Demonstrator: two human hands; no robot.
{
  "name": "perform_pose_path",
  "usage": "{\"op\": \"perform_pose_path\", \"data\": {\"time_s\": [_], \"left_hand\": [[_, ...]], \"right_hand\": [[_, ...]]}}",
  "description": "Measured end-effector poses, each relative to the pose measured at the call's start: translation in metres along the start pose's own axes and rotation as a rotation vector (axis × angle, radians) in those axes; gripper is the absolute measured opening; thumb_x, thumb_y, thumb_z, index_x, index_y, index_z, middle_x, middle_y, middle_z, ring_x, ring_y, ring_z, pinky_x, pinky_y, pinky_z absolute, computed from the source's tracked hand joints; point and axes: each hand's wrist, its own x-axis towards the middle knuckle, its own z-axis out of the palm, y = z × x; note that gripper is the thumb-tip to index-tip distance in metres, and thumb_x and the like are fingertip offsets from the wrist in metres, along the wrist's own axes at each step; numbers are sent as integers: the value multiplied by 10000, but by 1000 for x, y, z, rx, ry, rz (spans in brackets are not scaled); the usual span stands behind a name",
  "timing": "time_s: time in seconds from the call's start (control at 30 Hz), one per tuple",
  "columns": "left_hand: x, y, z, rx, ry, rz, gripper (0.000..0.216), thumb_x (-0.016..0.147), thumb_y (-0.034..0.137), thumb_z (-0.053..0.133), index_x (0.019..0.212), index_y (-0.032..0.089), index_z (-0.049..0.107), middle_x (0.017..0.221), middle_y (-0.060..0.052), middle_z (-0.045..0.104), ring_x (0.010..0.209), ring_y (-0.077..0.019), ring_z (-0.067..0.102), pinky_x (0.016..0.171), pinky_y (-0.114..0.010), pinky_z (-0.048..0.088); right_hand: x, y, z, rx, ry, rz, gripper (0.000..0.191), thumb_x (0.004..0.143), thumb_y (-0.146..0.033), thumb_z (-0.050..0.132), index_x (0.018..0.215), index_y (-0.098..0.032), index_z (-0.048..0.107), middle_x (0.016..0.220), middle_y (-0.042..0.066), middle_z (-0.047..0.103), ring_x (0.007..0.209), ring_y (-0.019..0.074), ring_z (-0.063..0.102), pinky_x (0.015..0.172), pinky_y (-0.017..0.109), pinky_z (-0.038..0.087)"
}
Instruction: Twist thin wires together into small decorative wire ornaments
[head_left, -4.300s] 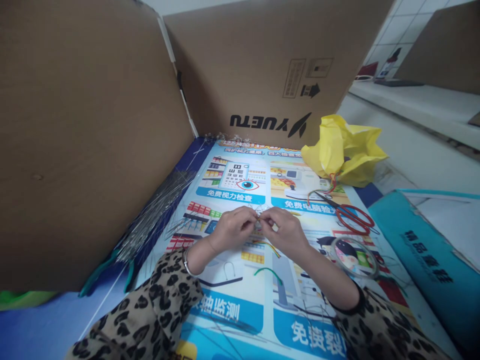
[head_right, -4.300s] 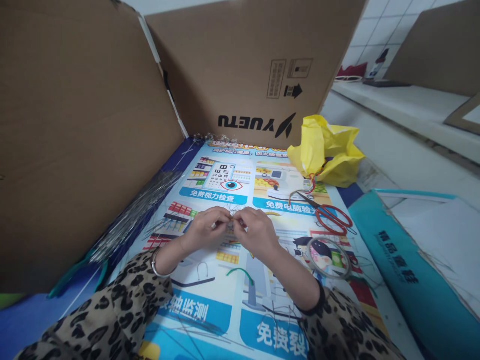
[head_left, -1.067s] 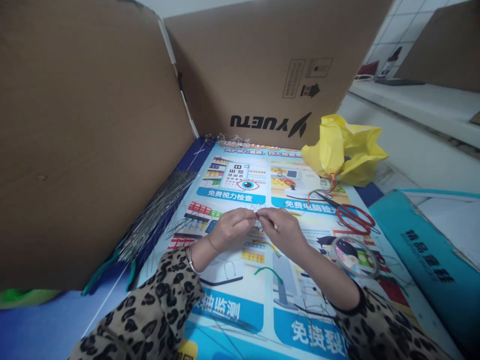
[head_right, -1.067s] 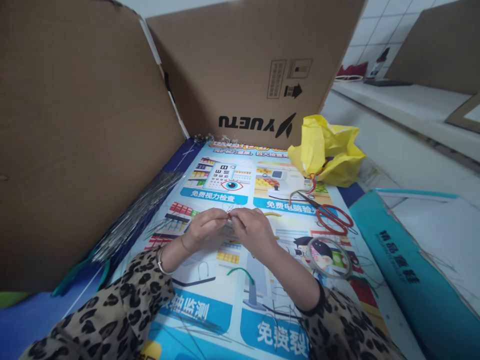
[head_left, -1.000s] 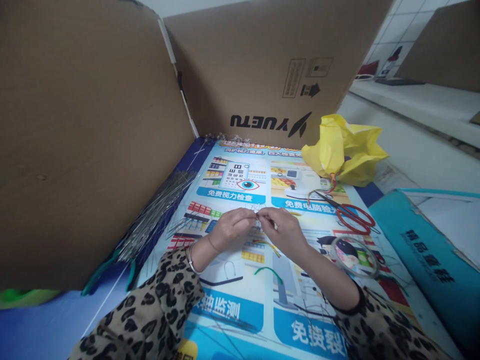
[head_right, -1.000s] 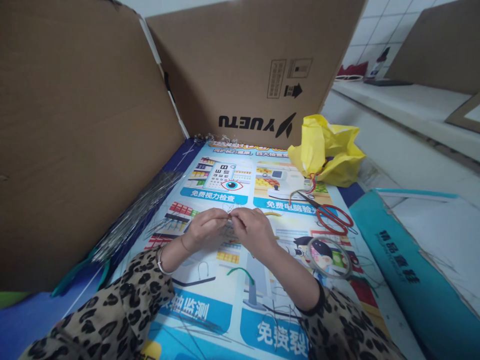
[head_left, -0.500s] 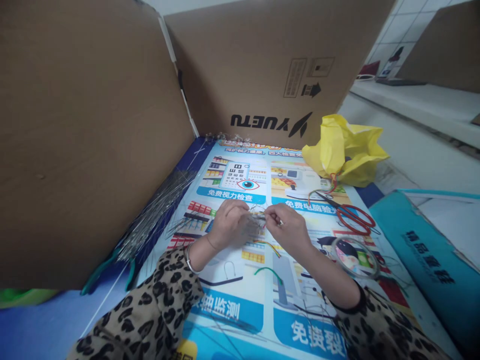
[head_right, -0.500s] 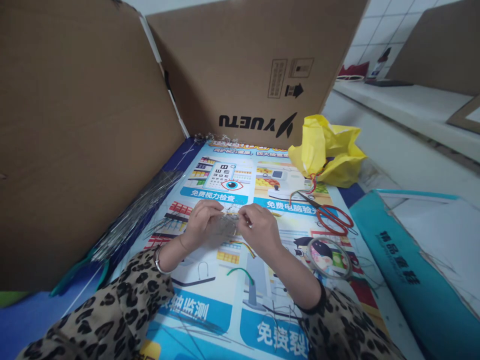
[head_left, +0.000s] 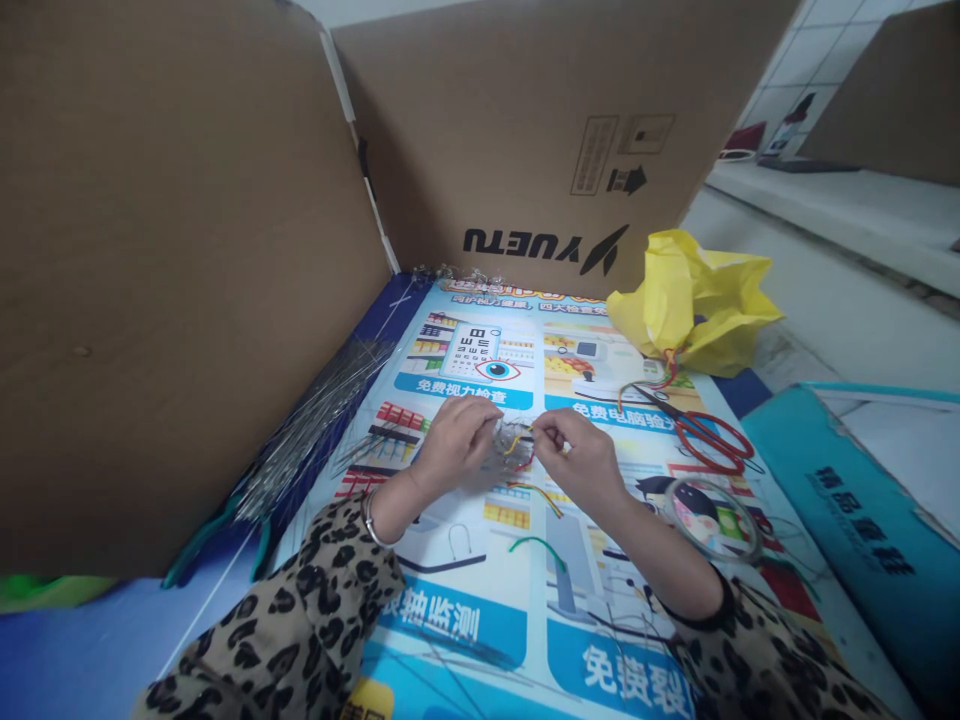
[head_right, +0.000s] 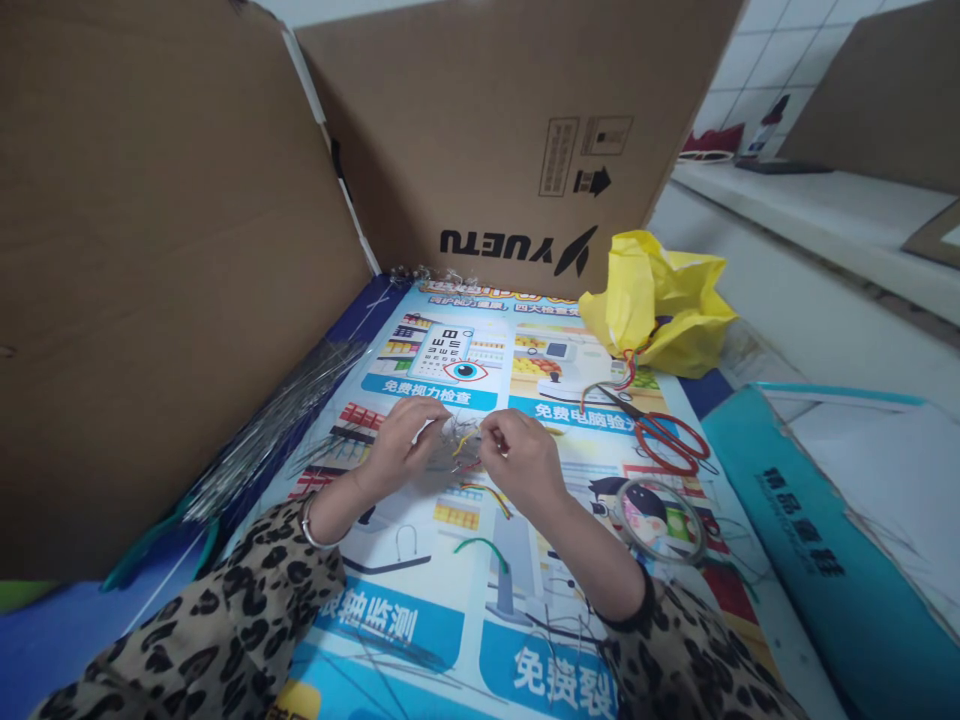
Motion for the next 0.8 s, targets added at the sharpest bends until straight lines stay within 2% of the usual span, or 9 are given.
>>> {"op": "perform_pose_path", "data": {"time_s": [0.13, 0.23, 0.3, 0.43, 0.6, 0.8], "left_hand": [[-2, 7, -10, 1, -38, 118, 130, 825, 238, 435, 862, 178, 545, 815, -55, 625, 822, -181, 567, 782, -375, 408], [-1, 13, -13, 122, -119, 218, 207, 778, 393, 539, 787, 187, 548, 793, -44, 622, 805, -193, 555, 781, -394, 376], [-1, 16, -11, 206, -149, 230, 211, 770, 404, 565, 774, 193, 566, 799, -35, 626, 807, -190, 549, 781, -394, 359], [-3, 20, -5, 261, -116, 123, 115, 794, 299, 556, 778, 198, 609, 828, -34, 623, 831, -184, 532, 789, -384, 351], [-4, 21, 0, 243, -88, -99, 135, 810, 273, 542, 802, 193, 650, 849, -54, 605, 854, -197, 507, 787, -382, 370], [-3, 16, 9, 100, -51, -297, 167, 822, 242, 526, 866, 185, 677, 1086, -88, 569, 1041, -228, 487, 884, -425, 398]], "right_hand": [[-1, 1, 1, -13, -2, -10, 110, 737, -139, 492, 712, -211, 570, 663, -7, 592, 593, 124, 515, 606, 253, 420], [-1, 1, 1, -15, -22, -9, 103, 748, -148, 498, 722, -208, 577, 665, -6, 590, 604, 125, 519, 615, 252, 420], [-1, 1, 1, -15, -20, -13, 98, 751, -150, 500, 723, -204, 577, 666, -7, 590, 605, 124, 522, 616, 251, 420], [-1, 1, 1, -15, -9, -27, 99, 750, -151, 500, 721, -207, 576, 665, -8, 596, 596, 124, 531, 602, 248, 421], [-2, 2, 1, -5, -17, -17, 101, 739, -143, 502, 720, -212, 573, 667, -13, 600, 600, 124, 536, 602, 248, 428], [-3, 2, 2, -12, -20, -41, 106, 743, -147, 493, 726, -216, 571, 667, -9, 602, 605, 129, 540, 597, 252, 430]]}}
